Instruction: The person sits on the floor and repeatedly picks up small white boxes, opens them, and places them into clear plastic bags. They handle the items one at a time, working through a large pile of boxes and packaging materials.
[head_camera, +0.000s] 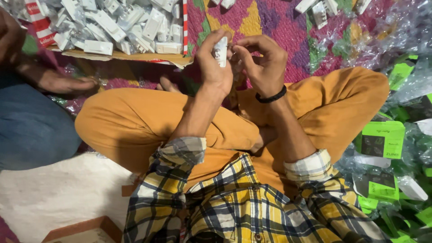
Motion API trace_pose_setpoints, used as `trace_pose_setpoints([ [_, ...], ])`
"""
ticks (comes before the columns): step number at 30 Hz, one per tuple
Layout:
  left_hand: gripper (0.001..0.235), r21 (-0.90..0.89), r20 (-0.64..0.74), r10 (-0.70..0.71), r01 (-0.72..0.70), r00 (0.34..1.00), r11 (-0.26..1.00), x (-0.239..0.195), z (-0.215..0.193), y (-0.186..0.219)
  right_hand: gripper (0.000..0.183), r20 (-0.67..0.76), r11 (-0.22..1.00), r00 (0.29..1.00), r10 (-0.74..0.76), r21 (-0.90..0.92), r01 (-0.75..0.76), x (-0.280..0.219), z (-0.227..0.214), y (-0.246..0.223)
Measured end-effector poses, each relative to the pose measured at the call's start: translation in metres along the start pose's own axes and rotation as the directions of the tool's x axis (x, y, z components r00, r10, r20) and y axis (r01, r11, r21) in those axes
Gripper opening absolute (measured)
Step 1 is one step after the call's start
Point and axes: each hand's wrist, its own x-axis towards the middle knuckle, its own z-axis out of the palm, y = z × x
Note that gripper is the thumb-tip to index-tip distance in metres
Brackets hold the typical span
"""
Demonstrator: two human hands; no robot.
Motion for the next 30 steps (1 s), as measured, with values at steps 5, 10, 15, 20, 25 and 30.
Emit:
trace_pose_setpoints([
  [5,0.014,0.043,0.016,0.013,-0.014,1.000,0.999,-0.004,0.001,0.003,0.019,0.097,0.990,0.993,-0.061,-0.120,0.072,0.002,-0.003,-0.015],
  [10,0.010,0.063,-0.004,-0.001,0.001,1.000,0.998,-0.007,0.009,0.006,0.028,0.038,0.971,0.994,-0.098,-0.217,0.104,0.001,-0.001,-0.015],
  [15,0.004,0.054,-0.044,-0.017,0.020,0.999,0.998,0.003,-0.009,-0.002,0.045,0.052,0.951,0.992,-0.114,-0.282,0.124,0.001,-0.002,-0.009],
  [20,0.018,0.014,-0.297,-0.163,0.175,0.941,0.985,0.016,-0.035,-0.012,0.028,0.134,0.853,0.963,-0.236,-0.445,0.271,-0.005,0.014,-0.019],
  [25,0.017,0.063,-0.447,-0.100,0.143,0.889,0.988,0.019,-0.040,-0.014,0.013,0.094,0.928,0.994,0.054,-0.372,-0.015,-0.014,0.026,-0.020],
  [30,0.012,0.324,-0.424,-0.023,0.175,0.905,0.930,0.026,-0.048,-0.030,0.023,0.116,0.986,0.981,0.155,-0.078,-0.147,-0.017,0.026,0.012],
])
